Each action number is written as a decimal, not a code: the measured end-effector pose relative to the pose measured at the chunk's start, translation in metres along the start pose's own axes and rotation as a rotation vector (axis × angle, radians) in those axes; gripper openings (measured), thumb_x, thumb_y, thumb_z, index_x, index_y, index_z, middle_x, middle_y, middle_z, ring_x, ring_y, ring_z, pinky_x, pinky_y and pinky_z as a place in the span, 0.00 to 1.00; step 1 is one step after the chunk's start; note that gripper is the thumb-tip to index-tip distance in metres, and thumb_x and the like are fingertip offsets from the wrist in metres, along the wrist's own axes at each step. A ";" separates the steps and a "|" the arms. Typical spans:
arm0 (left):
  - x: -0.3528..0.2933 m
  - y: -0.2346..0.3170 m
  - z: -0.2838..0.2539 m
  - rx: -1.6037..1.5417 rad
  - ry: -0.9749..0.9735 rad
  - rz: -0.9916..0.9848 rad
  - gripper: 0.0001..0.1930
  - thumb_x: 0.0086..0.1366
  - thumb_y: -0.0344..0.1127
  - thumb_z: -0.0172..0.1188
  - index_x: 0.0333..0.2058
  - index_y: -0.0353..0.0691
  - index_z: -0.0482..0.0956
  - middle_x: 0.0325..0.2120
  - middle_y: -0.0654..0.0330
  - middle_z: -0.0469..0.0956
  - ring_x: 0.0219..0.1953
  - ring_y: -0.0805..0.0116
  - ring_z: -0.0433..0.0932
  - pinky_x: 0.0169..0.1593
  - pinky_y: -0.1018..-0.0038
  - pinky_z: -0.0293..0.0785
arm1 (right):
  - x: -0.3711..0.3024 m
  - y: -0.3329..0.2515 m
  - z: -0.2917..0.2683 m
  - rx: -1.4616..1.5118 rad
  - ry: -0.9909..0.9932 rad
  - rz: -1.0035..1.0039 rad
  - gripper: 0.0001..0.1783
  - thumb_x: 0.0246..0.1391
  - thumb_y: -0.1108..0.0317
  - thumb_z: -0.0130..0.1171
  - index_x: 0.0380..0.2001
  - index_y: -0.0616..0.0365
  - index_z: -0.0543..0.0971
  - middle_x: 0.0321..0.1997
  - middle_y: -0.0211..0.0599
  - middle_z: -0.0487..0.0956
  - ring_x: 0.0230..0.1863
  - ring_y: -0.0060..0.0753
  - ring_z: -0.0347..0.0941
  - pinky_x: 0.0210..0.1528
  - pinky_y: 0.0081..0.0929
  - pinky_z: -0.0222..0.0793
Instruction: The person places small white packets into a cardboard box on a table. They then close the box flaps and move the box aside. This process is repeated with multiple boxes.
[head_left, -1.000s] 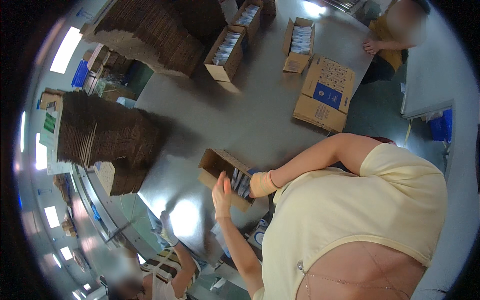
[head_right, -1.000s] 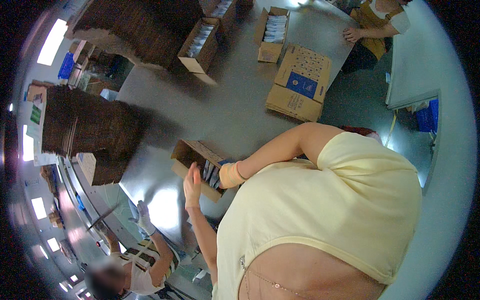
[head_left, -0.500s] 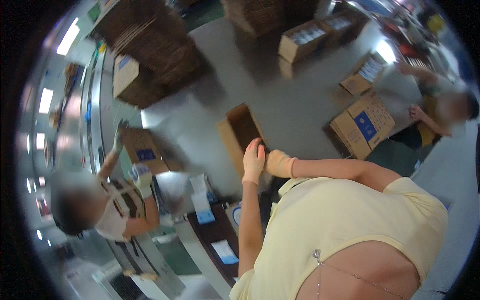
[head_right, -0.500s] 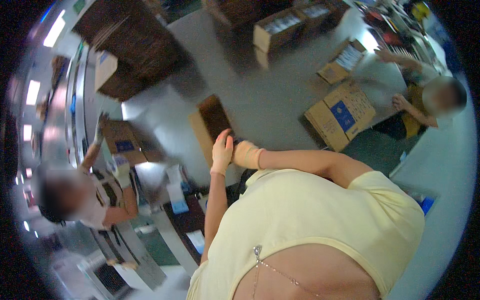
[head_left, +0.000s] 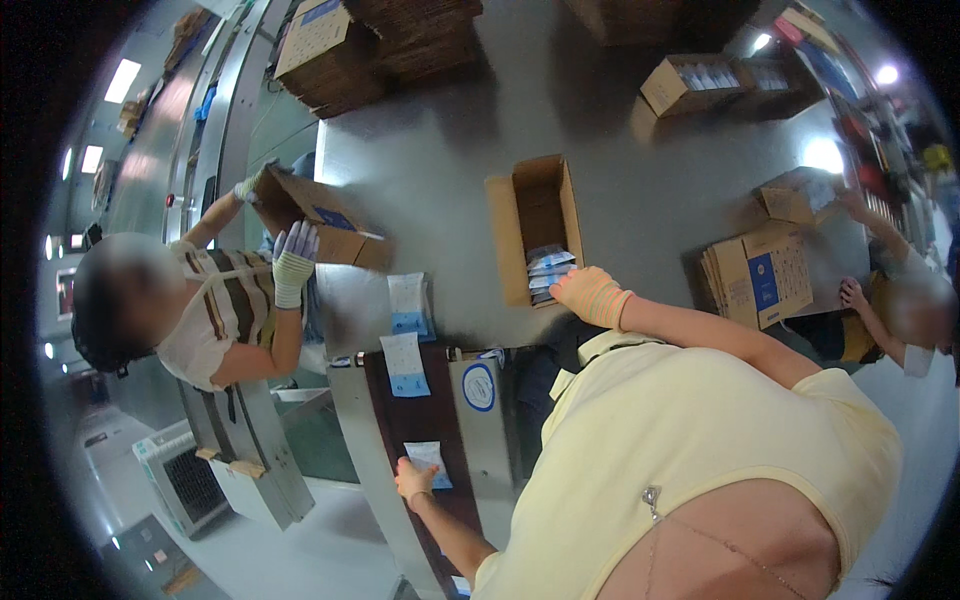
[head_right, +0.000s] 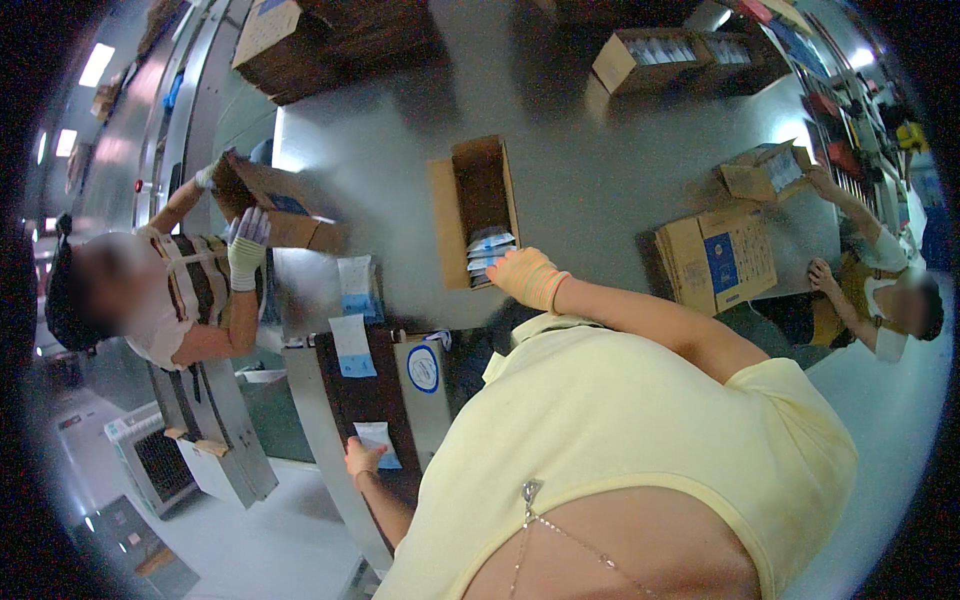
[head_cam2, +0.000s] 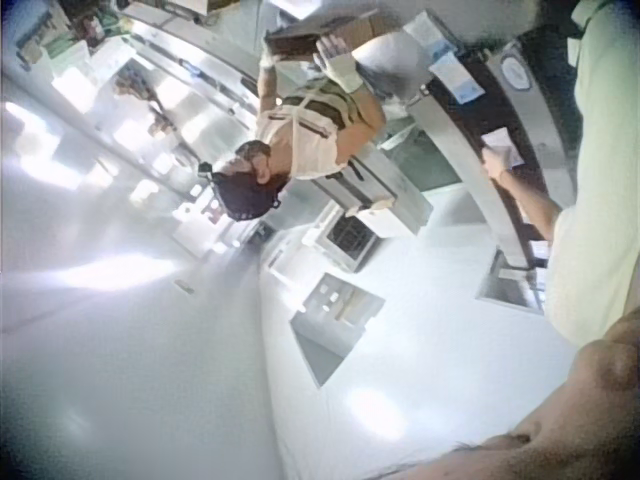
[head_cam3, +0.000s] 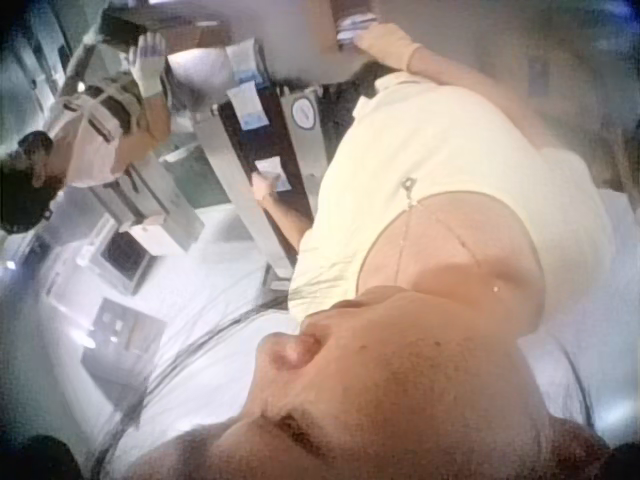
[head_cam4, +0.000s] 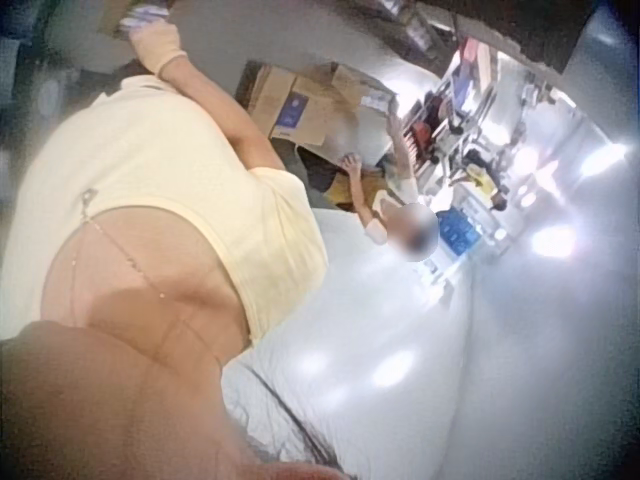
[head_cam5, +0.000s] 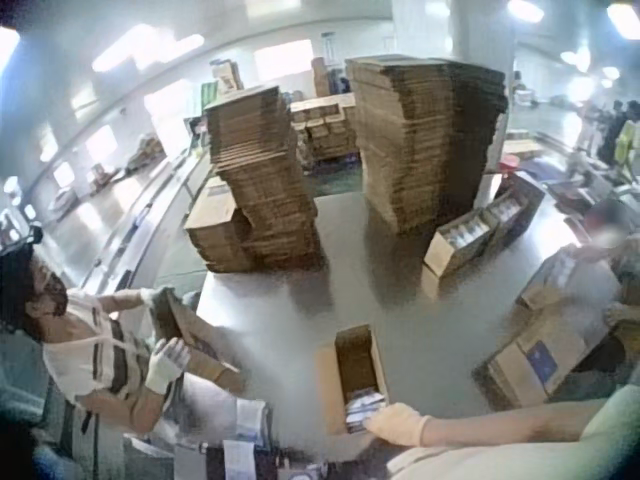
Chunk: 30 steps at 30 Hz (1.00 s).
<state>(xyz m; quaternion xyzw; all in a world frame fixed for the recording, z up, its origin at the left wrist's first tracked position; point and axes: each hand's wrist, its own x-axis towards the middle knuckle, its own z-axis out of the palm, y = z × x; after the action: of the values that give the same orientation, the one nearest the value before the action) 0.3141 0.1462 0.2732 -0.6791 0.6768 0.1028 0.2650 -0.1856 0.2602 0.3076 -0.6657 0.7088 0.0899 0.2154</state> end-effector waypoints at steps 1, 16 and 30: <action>0.008 0.009 -0.001 -0.011 -0.021 0.023 0.28 0.43 0.48 0.73 0.42 0.42 0.76 0.41 0.50 0.79 0.47 0.50 0.76 0.49 0.56 0.72 | 0.001 -0.001 -0.002 0.003 -0.004 0.010 0.13 0.50 0.71 0.57 0.41 0.54 0.76 0.39 0.36 0.79 0.44 0.38 0.77 0.40 0.35 0.76; 0.225 0.205 -0.069 -0.690 -0.006 0.244 0.30 0.51 0.45 0.70 0.46 0.28 0.73 0.43 0.49 0.77 0.44 0.60 0.74 0.49 0.67 0.68 | 0.007 -0.012 -0.002 0.028 0.028 0.012 0.11 0.49 0.71 0.58 0.38 0.54 0.77 0.39 0.36 0.80 0.45 0.39 0.77 0.41 0.36 0.75; 0.071 0.420 -0.080 -0.120 0.144 0.882 0.22 0.56 0.41 0.63 0.46 0.34 0.73 0.41 0.56 0.78 0.40 0.61 0.77 0.44 0.68 0.74 | -0.010 0.020 0.021 0.060 0.171 0.064 0.07 0.48 0.67 0.57 0.33 0.52 0.77 0.33 0.33 0.80 0.40 0.37 0.77 0.33 0.36 0.75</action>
<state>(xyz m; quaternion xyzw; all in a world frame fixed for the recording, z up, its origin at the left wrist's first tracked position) -0.1082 0.0689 0.2126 -0.3454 0.9111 0.1974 0.1080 -0.2008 0.2799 0.2896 -0.6412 0.7479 0.0183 0.1709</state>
